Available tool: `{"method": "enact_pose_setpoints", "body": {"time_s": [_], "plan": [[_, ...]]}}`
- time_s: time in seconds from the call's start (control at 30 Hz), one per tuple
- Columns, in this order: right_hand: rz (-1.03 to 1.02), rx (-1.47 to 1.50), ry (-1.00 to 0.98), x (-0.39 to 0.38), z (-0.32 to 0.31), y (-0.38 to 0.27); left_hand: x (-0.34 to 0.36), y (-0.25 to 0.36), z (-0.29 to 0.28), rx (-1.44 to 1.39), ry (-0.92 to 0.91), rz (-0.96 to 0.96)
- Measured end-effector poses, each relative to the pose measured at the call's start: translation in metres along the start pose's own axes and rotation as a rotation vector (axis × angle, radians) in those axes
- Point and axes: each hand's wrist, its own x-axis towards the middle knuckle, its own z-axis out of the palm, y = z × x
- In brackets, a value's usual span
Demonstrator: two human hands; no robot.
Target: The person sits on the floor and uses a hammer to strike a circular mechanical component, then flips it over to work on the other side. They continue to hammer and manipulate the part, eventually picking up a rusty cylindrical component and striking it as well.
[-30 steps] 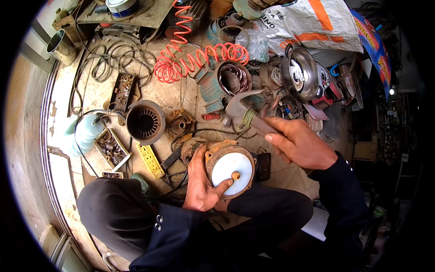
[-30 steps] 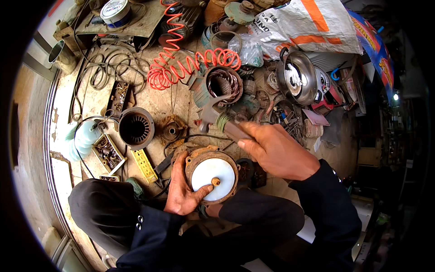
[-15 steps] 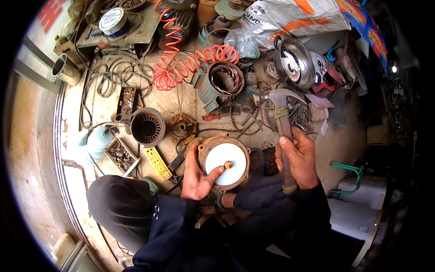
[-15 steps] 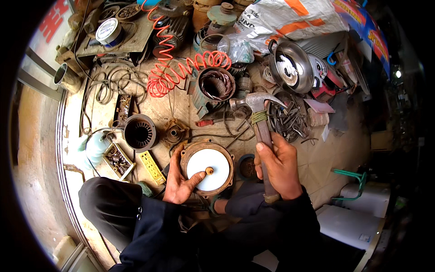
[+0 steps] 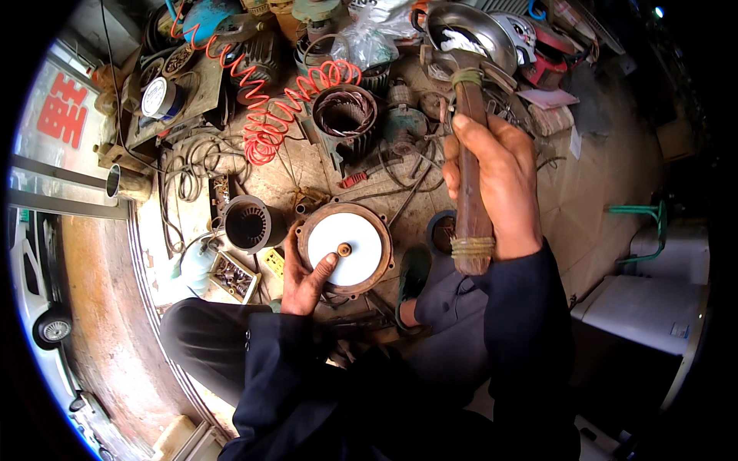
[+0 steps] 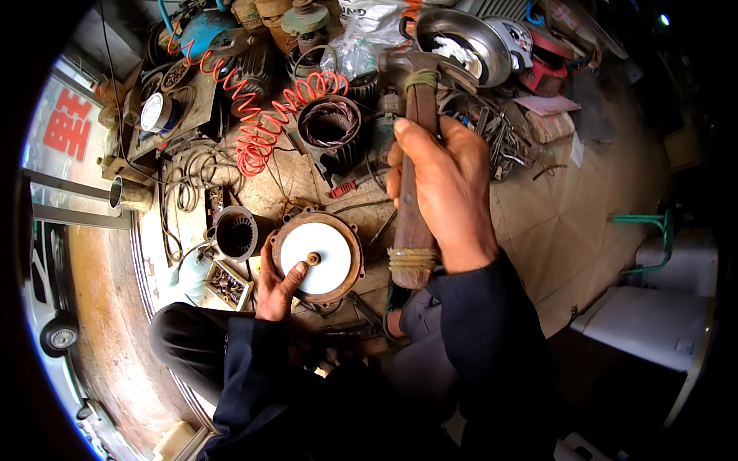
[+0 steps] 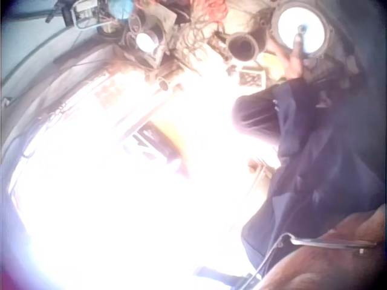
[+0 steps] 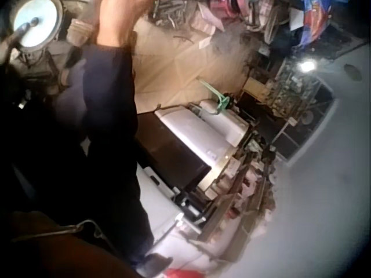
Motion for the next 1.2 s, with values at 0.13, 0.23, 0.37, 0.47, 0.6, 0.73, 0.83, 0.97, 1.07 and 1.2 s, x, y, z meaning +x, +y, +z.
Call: {"method": "enact_pose_setpoints", "body": {"time_s": [0.13,0.23,0.37,0.47,0.6,0.73,0.83,0.97,1.07,1.2], "plan": [[-0.010,0.082,-0.003,0.004,-0.008,0.004,-0.002,0.001,-0.001,0.047,0.017,-0.007],[-0.037,0.098,-0.008,0.005,-0.012,0.003,-0.001,-0.005,-0.004,0.079,0.026,0.022],[-0.061,0.107,0.012,0.007,-0.017,0.000,-0.001,-0.008,-0.009,0.218,0.064,0.014],[-0.074,0.123,0.018,0.004,-0.021,-0.001,-0.014,-0.001,-0.002,0.390,0.090,0.166],[-0.079,0.112,-0.008,0.005,-0.027,0.000,-0.024,-0.008,0.007,0.581,0.086,0.251],[-0.068,0.134,-0.025,0.002,-0.026,0.000,-0.021,-0.010,0.012,0.921,0.165,0.332],[-0.069,0.183,0.036,-0.001,-0.032,-0.012,-0.018,0.003,0.023,1.003,0.151,0.310],[-0.063,0.209,0.011,0.003,-0.031,-0.007,-0.012,0.007,0.023,0.952,0.165,0.331],[-0.046,0.154,-0.002,0.002,-0.035,-0.006,-0.008,0.005,0.022,1.052,0.157,0.346],[-0.011,0.161,0.009,0.002,-0.035,-0.006,-0.006,0.008,0.024,1.050,0.150,0.347]]}}
